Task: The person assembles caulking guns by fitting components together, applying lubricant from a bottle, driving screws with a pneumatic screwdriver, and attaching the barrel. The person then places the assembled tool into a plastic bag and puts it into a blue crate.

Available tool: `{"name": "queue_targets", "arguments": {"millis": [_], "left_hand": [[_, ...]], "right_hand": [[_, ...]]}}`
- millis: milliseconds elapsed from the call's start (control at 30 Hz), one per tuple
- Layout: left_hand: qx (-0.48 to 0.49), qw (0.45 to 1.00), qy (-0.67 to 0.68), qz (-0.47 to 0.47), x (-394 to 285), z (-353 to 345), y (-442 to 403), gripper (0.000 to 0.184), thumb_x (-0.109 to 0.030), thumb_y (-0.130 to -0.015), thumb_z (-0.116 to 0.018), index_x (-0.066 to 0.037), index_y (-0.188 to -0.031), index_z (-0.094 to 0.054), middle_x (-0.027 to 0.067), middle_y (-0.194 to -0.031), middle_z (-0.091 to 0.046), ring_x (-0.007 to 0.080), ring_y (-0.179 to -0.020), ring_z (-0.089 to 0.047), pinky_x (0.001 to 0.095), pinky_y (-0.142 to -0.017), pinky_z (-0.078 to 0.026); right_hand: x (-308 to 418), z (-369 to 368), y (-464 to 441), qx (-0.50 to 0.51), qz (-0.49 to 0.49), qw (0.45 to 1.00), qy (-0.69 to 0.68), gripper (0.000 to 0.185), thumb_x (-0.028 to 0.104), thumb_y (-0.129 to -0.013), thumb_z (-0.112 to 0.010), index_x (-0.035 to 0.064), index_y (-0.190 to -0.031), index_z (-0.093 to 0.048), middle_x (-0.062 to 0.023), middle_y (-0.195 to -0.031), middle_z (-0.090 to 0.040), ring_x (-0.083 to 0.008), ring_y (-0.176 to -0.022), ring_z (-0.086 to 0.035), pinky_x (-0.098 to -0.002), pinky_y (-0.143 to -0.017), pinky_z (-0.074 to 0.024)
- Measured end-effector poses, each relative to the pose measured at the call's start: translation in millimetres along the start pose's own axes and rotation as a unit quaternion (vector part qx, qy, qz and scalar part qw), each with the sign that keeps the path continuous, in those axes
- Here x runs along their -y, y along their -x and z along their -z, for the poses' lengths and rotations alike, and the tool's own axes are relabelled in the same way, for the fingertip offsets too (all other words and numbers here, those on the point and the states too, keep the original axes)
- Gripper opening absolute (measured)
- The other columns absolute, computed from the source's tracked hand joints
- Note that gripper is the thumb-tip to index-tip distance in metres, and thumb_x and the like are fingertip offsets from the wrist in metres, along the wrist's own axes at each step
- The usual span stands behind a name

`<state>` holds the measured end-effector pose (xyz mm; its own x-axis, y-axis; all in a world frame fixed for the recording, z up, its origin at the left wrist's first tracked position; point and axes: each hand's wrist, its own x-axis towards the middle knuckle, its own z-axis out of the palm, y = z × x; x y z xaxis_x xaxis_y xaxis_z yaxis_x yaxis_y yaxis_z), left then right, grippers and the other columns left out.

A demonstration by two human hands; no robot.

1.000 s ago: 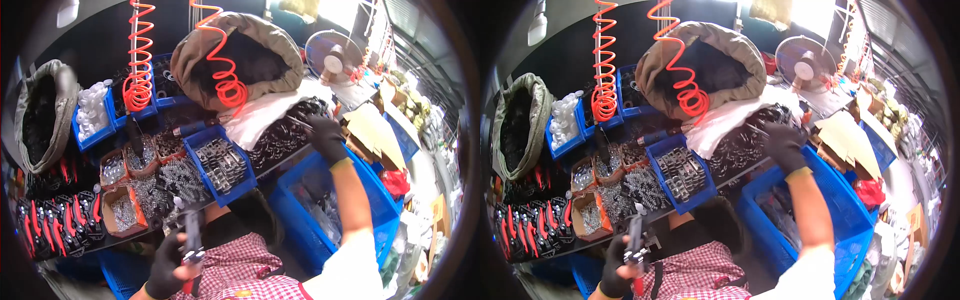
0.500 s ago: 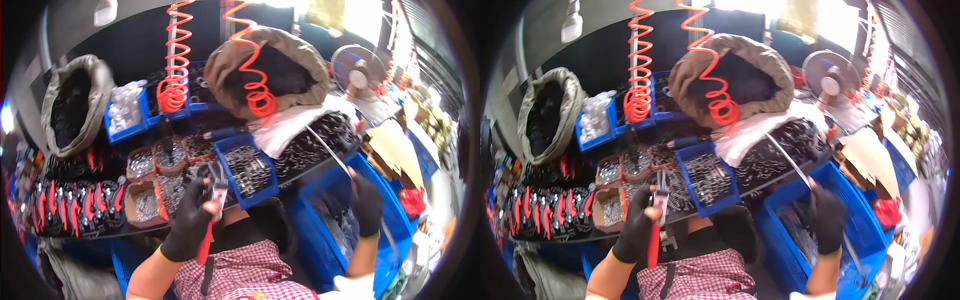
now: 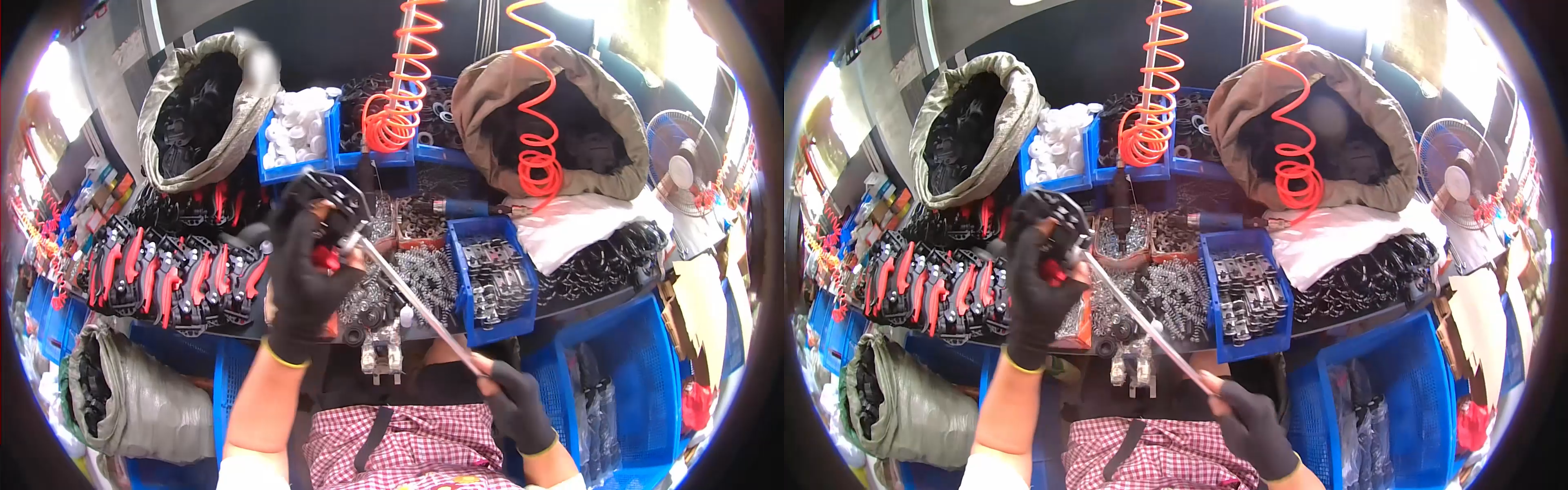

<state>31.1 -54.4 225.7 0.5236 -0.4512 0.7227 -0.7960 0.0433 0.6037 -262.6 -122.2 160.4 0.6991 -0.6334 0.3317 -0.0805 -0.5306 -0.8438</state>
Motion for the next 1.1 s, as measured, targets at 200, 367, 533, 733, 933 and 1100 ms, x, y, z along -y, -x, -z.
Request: {"name": "queue_targets", "arguments": {"millis": [200, 367, 533, 733, 933, 1100], "left_hand": [[0.032, 0.986, -0.077, -0.146, 39, 64, -85, 0.047, 0.002, -0.064, -0.069, -0.001, -0.11, -0.061, 0.0137, -0.116, -0.056, 0.0199, -0.091, -0.064, 0.0288, -0.076, -0.054], [0.149, 0.982, -0.06, -0.103, 92, 32, -52, 0.052, -0.006, -0.056, -0.077, -0.003, -0.107, -0.066, 0.0137, -0.122, -0.058, 0.0216, -0.098, -0.063, 0.0292, -0.077, -0.052], [0.131, 0.988, 0.043, -0.061, 98, 15, -56, 0.052, -0.001, -0.057, -0.074, -0.003, -0.108, -0.065, 0.0156, -0.12, -0.055, 0.0269, -0.106, -0.06, 0.0335, -0.084, -0.052], [0.119, 0.986, 0.025, -0.115, 101, 24, -57, 0.054, -0.004, -0.058, -0.076, -0.003, -0.111, -0.064, 0.018, -0.121, -0.055, 0.032, -0.109, -0.058, 0.038, -0.09, -0.049], [0.107, 0.965, 0.039, -0.238, 79, 23, -63, 0.053, -0.014, -0.067, -0.078, -0.006, -0.117, -0.062, 0.0215, -0.124, -0.054, 0.0388, -0.116, -0.053, 0.0444, -0.097, -0.044], [0.081, 0.951, 0.054, -0.294, 72, 35, -56, 0.056, -0.033, -0.077, -0.075, -0.008, -0.124, -0.057, 0.0235, -0.128, -0.05, 0.0411, -0.117, -0.051, 0.0499, -0.099, -0.042]], "right_hand": [[-21, -110, -66, 0.156, -0.023, 0.967, -0.201, 0.035, 0.012, -0.097, -0.056, 0.0041, -0.131, -0.052, -0.005, -0.087, -0.056, -0.0125, -0.082, -0.056, -0.0306, -0.069, -0.0453], [-94, -120, -182, 0.15, 0.046, 0.987, -0.038, 0.032, 0.02, -0.093, -0.057, 0.0041, -0.121, -0.054, -0.0158, -0.103, -0.066, -0.0291, -0.092, -0.065, -0.0348, -0.086, -0.0502], [-129, -84, -306, 0.1, 0.079, 0.88, 0.458, 0.013, 0.013, -0.081, -0.062, 0.006, -0.091, -0.066, -0.0096, -0.089, -0.067, -0.0284, -0.079, -0.065, -0.0403, -0.078, -0.0547], [-103, -68, -330, 0.142, 0.085, 0.89, 0.424, 0.019, 0.017, -0.073, -0.069, 0.003, -0.086, -0.069, -0.0183, -0.088, -0.069, -0.0344, -0.082, -0.067, -0.0394, -0.077, -0.0534], [36, -77, -282, 0.243, -0.051, 0.908, -0.338, 0.018, 0.011, -0.084, -0.066, -0.0009, -0.098, -0.066, -0.0013, -0.085, -0.064, -0.0096, -0.075, -0.06, -0.0243, -0.066, -0.0493], [56, -83, -250, 0.228, 0.029, 0.83, -0.507, 0.026, -0.001, -0.083, -0.066, -0.003, -0.108, -0.062, -0.0077, -0.092, -0.066, -0.0141, -0.082, -0.065, -0.0291, -0.074, -0.0531]]}}
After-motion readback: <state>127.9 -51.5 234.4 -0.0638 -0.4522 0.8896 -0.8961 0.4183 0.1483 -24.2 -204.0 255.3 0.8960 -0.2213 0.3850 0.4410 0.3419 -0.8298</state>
